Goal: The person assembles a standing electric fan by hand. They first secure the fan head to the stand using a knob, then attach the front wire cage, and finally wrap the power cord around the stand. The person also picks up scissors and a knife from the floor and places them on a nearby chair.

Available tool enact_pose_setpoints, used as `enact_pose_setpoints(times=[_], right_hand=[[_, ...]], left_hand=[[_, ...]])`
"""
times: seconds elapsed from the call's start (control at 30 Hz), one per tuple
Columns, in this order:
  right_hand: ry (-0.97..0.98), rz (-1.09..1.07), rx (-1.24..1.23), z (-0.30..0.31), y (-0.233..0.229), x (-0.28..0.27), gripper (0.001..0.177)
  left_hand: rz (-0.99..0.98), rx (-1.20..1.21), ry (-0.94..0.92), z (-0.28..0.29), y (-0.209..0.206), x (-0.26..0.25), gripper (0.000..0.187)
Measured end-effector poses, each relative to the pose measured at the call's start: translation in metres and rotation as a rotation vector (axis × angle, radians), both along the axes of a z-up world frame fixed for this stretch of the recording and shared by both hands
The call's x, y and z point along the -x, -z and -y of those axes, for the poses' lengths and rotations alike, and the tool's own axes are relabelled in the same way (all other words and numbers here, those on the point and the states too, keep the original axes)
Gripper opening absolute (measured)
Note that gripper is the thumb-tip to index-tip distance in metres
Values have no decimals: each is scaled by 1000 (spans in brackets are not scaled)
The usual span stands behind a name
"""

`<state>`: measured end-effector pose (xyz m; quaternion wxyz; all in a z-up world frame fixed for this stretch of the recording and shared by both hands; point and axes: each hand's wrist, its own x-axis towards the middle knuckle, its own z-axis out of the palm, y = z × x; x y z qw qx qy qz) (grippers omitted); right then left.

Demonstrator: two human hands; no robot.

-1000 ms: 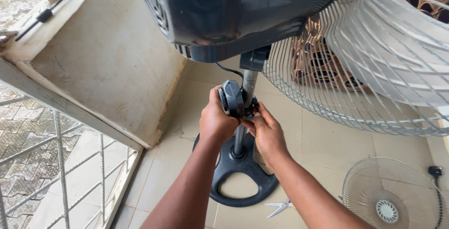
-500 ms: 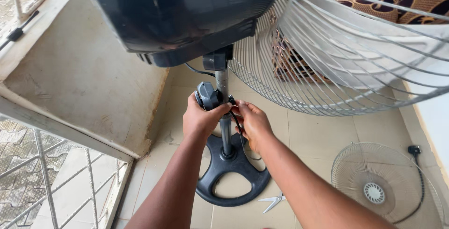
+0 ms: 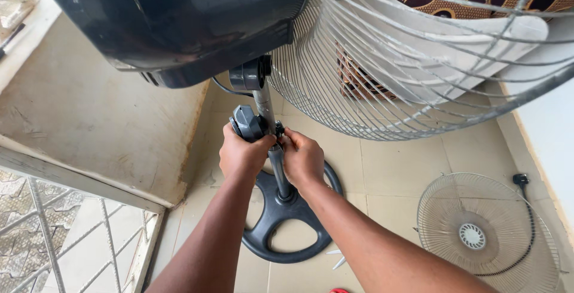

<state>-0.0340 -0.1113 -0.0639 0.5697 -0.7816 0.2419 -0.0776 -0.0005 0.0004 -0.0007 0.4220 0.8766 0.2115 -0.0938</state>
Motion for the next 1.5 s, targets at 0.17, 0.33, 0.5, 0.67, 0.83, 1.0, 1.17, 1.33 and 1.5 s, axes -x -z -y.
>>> enact_pose_setpoints(times=[0.17, 0.33, 0.5, 0.67, 0.83, 1.0, 1.17, 1.33, 1.5], right_hand=[[-30, -25, -108, 16, -3, -10, 29], [-41, -295, -501, 38, -2, -38, 36], [-222, -237, -511, 51, 17, -60, 28], [-333, -93, -619, 58, 26, -59, 27], [-399, -149, -529, 62, 9, -49, 38], [-282, -189, -553, 63, -5, -43, 53], [-222, -103, -513, 51, 6, -42, 46], [-187, -56, -478, 46, 9, -33, 42], [-220, -151, -404, 39, -2, -29, 47]], left_hand=[[28, -18, 56, -1, -1, 0, 86], [4, 2, 48, -7, -3, 2, 88], [-29, 7, 24, 0, -8, 3, 88], [-37, 39, 58, -3, -9, -1, 89], [-16, 46, 78, -5, -2, 0, 88], [-2, 73, 77, -3, -2, -1, 92], [-29, 61, 72, -6, -5, 0, 92], [-34, 95, 73, -4, -7, 1, 91], [-37, 62, 115, -11, -10, -2, 88]])
